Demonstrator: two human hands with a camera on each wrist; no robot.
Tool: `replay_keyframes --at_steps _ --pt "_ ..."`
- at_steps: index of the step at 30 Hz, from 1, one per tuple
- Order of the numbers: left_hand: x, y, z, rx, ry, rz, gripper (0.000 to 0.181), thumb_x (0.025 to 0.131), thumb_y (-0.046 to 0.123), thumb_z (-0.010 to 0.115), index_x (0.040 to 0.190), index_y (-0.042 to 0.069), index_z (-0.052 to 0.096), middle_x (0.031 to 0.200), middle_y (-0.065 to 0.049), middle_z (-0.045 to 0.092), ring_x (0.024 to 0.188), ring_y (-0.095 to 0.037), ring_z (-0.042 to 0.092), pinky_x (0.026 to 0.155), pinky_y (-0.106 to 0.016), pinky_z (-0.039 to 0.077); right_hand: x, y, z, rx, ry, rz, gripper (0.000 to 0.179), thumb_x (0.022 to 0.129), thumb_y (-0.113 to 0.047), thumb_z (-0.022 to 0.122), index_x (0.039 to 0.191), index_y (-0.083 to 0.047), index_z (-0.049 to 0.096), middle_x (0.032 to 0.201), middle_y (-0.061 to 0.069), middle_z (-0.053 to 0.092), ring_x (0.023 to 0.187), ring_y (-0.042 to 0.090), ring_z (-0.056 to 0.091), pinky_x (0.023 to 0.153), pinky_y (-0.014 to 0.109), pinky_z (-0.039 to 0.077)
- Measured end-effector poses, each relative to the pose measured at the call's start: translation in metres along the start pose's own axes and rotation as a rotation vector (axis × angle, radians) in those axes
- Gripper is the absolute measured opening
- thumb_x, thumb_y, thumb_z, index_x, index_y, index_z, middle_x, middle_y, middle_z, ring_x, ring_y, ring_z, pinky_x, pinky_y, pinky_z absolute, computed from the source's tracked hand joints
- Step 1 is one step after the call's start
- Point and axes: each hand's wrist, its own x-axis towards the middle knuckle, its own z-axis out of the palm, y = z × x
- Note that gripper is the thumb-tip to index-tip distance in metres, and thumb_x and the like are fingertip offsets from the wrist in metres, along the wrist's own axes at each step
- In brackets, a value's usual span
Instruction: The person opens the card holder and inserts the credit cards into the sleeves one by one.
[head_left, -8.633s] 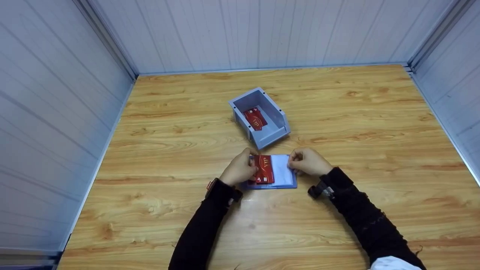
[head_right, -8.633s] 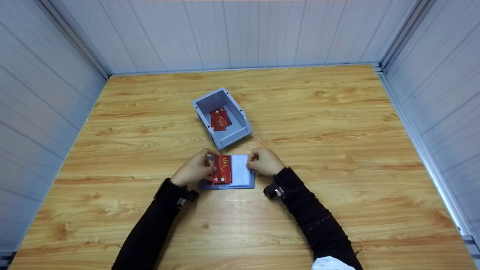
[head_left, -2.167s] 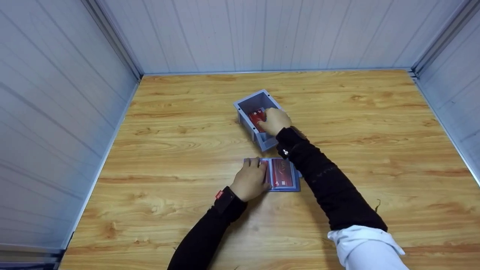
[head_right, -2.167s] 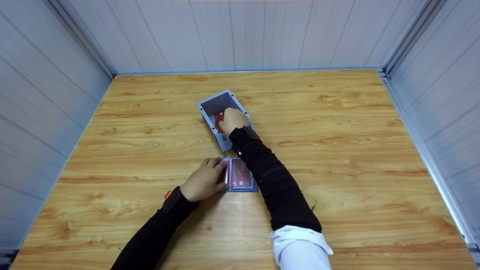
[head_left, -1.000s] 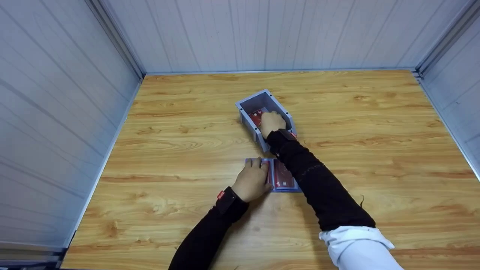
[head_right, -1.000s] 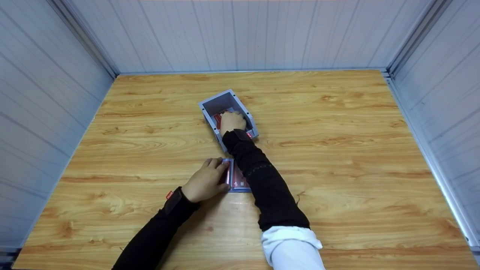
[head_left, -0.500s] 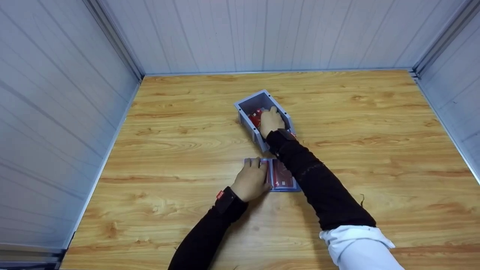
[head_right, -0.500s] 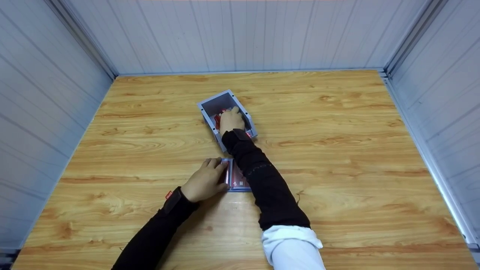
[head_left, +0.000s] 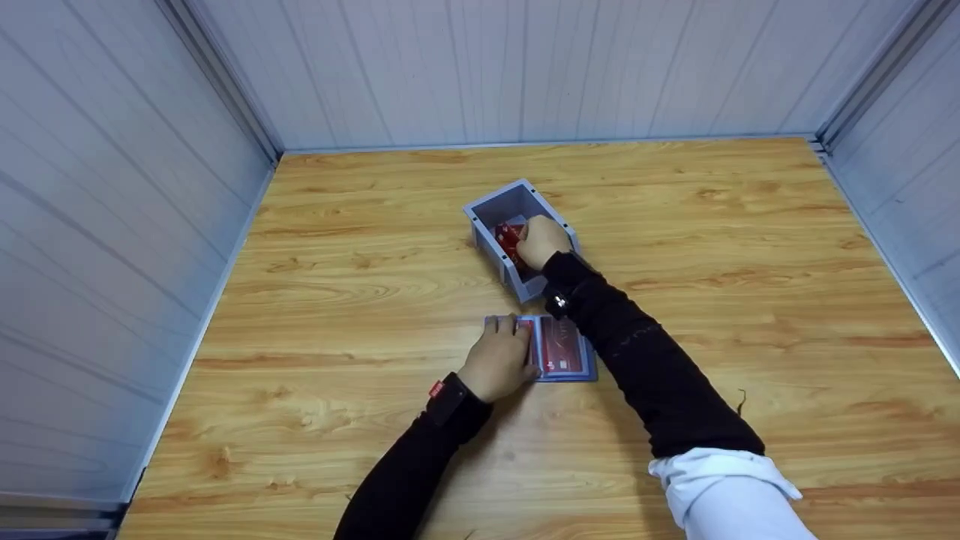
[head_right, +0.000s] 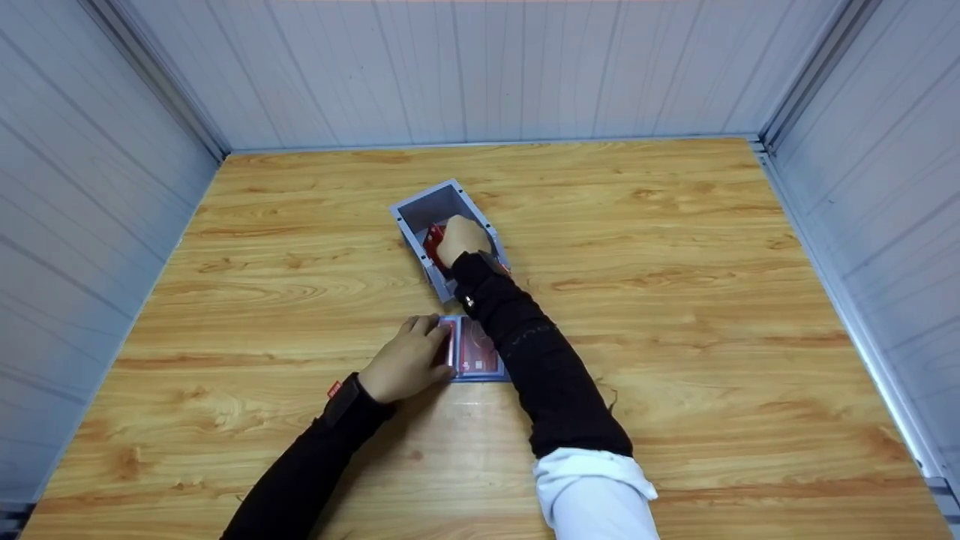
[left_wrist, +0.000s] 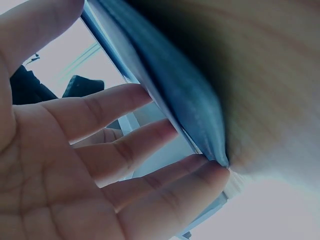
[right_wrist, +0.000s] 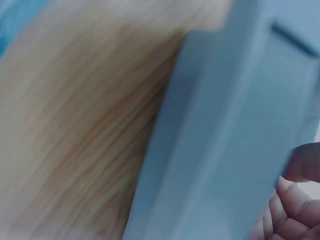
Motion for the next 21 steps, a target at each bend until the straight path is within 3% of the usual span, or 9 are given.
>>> replay_keyframes --at_steps 4,9,16,21 --pt "0.0 0.0 0.0 -0.004 0.012 0.009 0.061 0.078 0.036 0.076 0.121 -0.004 0.061 0.129 -0.025 0.057 0.116 -0.045 0.053 0.109 -0.047 0.04 -0.004 0.005 -0.007 0.102 -0.009 -0.006 0.01 0.086 -0.011 0.055 0.079 -0.006 0.061 0.084 0.004 0.059 0.08 0.022 0.054 0.067 0.028 0.04" --pt "0.0 0.0 0.001 -0.009 0.004 0.003 0.061 0.078 0.037 0.076 0.122 -0.004 0.061 0.129 -0.024 0.057 0.117 -0.044 0.053 0.108 -0.047 0.041 -0.012 0.011 -0.018 0.206 0.01 -0.035 0.015 0.088 -0.013 0.058 0.092 0.0 0.065 0.086 0.006 0.059 0.084 0.022 0.055 0.076 0.029 0.043" --pt "-0.002 0.0 0.0 -0.024 0.016 0.005 0.06 0.077 0.035 0.077 0.119 -0.004 0.061 0.128 -0.025 0.057 0.117 -0.045 0.053 0.11 -0.049 0.039 -0.033 0.019 -0.037 0.283 0.049 -0.111 0.014 0.088 -0.012 0.058 0.094 0.0 0.064 0.082 0.004 0.059 0.076 0.017 0.054 0.068 0.023 0.041" --pt "-0.002 0.0 0.0 -0.042 0.021 0.008 0.059 0.077 0.035 0.077 0.119 -0.004 0.061 0.129 -0.025 0.056 0.118 -0.047 0.052 0.11 -0.049 0.039 -0.049 0.027 -0.047 0.446 0.036 -0.096 0.009 0.091 -0.008 0.059 0.094 0.0 0.063 0.078 0.0 0.057 0.069 0.01 0.054 0.059 0.016 0.045"
